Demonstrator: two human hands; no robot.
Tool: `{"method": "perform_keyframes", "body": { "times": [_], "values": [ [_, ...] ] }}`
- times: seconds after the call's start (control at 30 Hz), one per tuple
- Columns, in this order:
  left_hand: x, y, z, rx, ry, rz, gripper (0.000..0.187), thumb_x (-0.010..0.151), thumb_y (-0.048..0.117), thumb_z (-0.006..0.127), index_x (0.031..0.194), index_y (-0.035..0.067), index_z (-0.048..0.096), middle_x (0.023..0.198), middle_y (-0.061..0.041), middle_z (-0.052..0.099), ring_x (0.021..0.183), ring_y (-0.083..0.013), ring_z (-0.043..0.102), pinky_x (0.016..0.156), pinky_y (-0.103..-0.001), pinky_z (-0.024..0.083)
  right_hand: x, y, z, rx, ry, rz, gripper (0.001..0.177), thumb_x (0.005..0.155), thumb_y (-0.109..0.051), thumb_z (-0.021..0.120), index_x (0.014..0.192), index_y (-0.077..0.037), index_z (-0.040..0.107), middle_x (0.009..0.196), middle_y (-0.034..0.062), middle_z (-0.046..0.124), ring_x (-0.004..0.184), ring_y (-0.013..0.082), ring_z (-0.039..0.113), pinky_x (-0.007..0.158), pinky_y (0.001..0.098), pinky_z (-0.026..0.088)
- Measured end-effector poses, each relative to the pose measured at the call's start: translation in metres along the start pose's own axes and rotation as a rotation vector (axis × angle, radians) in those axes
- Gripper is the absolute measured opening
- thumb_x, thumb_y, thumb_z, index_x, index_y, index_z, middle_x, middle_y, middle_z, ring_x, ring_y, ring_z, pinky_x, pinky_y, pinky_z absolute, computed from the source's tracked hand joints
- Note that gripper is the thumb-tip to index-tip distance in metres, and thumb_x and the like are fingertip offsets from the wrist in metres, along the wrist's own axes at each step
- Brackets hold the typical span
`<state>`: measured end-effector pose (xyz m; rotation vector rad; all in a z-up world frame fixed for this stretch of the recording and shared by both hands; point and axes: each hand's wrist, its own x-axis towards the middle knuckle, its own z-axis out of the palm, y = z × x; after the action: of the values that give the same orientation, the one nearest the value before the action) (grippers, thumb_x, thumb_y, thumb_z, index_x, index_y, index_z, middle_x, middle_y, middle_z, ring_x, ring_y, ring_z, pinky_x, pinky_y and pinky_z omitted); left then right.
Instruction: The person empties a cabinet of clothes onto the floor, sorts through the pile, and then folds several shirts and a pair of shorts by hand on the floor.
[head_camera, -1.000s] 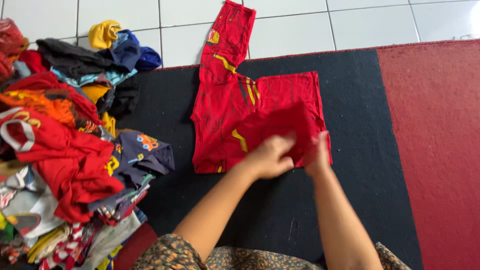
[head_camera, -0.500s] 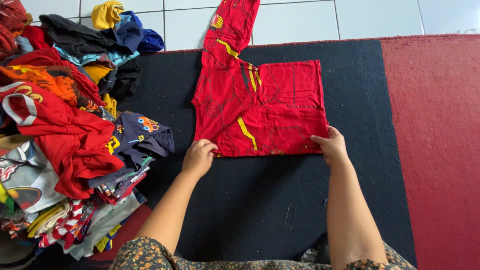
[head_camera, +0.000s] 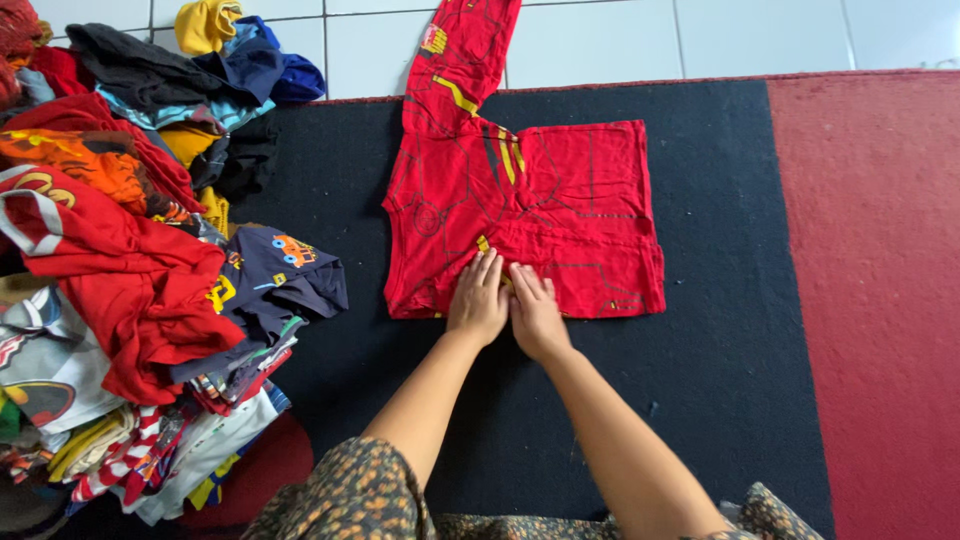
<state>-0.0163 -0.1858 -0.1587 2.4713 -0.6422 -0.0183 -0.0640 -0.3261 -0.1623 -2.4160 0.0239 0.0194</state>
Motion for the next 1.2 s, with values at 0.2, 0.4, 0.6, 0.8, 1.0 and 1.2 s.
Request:
{"method": "perform_keyframes", "body": {
  "times": [0.2, 0.4, 0.6, 0.8, 1.0, 1.2],
  "values": [
    [-0.002, -0.039, -0.034, 0.358, -0.230, -0.297, 0.074, 0.100, 0.053, 0.045, 0.161, 0.018, 0.024, 0.170, -0.010, 0.015, 0.156, -0.0373, 0.010, 0.120, -0.065, 0.012, 0.013, 0.032, -0.077, -0.518, -0.134, 0.258, 0.065, 0.098, -0.045, 0.050, 0.157, -0.023, 0.035, 0.166, 0.0055, 0.027, 0.154, 0.0328, 0.020, 0.120, 0.0634, 0.013],
    [0.026, -0.073, -0.039, 0.388, 0.022, -0.630, 0.087, 0.099, 0.056, 0.050, 0.158, 0.000, 0.020, 0.166, -0.027, 0.015, 0.153, -0.0468, 0.010, 0.114, -0.072, 0.010, 0.047, 0.103, -0.095, -0.483, 0.047, 0.349, 0.072, 0.104, -0.047, 0.043, 0.161, -0.007, 0.028, 0.170, 0.0159, 0.019, 0.157, 0.0388, 0.010, 0.119, 0.0706, 0.008],
    [0.095, -0.130, -0.044, 0.140, 0.234, -0.408, 0.082, 0.100, 0.047, 0.062, 0.157, -0.002, 0.028, 0.163, -0.029, 0.029, 0.152, -0.0505, 0.023, 0.121, -0.066, 0.022, 0.121, 0.136, -0.107, -0.403, 0.037, 0.359, 0.077, 0.102, -0.049, 0.044, 0.161, -0.003, 0.024, 0.171, 0.0180, 0.014, 0.157, 0.0430, 0.007, 0.117, 0.0735, 0.008],
    [0.182, -0.149, -0.059, 0.122, 0.056, -0.550, 0.081, 0.091, 0.033, 0.073, 0.157, 0.011, 0.032, 0.154, -0.018, 0.044, 0.136, -0.0459, 0.042, 0.112, -0.059, 0.036, 0.192, 0.146, -0.125, -0.401, -0.012, 0.410, 0.082, 0.099, -0.048, 0.053, 0.164, -0.010, 0.020, 0.175, 0.0102, 0.009, 0.158, 0.0407, 0.005, 0.115, 0.0789, 0.005],
    [0.214, -0.167, -0.077, -0.358, 0.077, -0.627, 0.090, 0.068, 0.009, 0.084, 0.149, 0.008, 0.044, 0.126, -0.013, 0.064, 0.111, -0.0274, 0.061, 0.094, -0.046, 0.048, 0.234, 0.164, -0.151, -0.323, 0.084, 0.320, 0.095, 0.069, -0.032, 0.080, 0.154, -0.014, 0.039, 0.155, 0.0165, 0.036, 0.139, 0.0436, 0.032, 0.110, 0.0633, 0.031],
    [0.212, -0.176, -0.075, -0.987, 0.110, -0.672, 0.028, 0.089, 0.006, 0.076, 0.116, 0.000, 0.071, 0.106, -0.005, 0.076, 0.096, -0.0136, 0.070, 0.087, -0.029, 0.055, 0.222, 0.168, -0.157, -0.378, 0.178, 0.210, 0.029, 0.082, -0.019, 0.076, 0.111, -0.021, 0.079, 0.129, 0.0134, 0.061, 0.119, 0.0428, 0.047, 0.100, 0.0526, 0.046]
  ]
}}
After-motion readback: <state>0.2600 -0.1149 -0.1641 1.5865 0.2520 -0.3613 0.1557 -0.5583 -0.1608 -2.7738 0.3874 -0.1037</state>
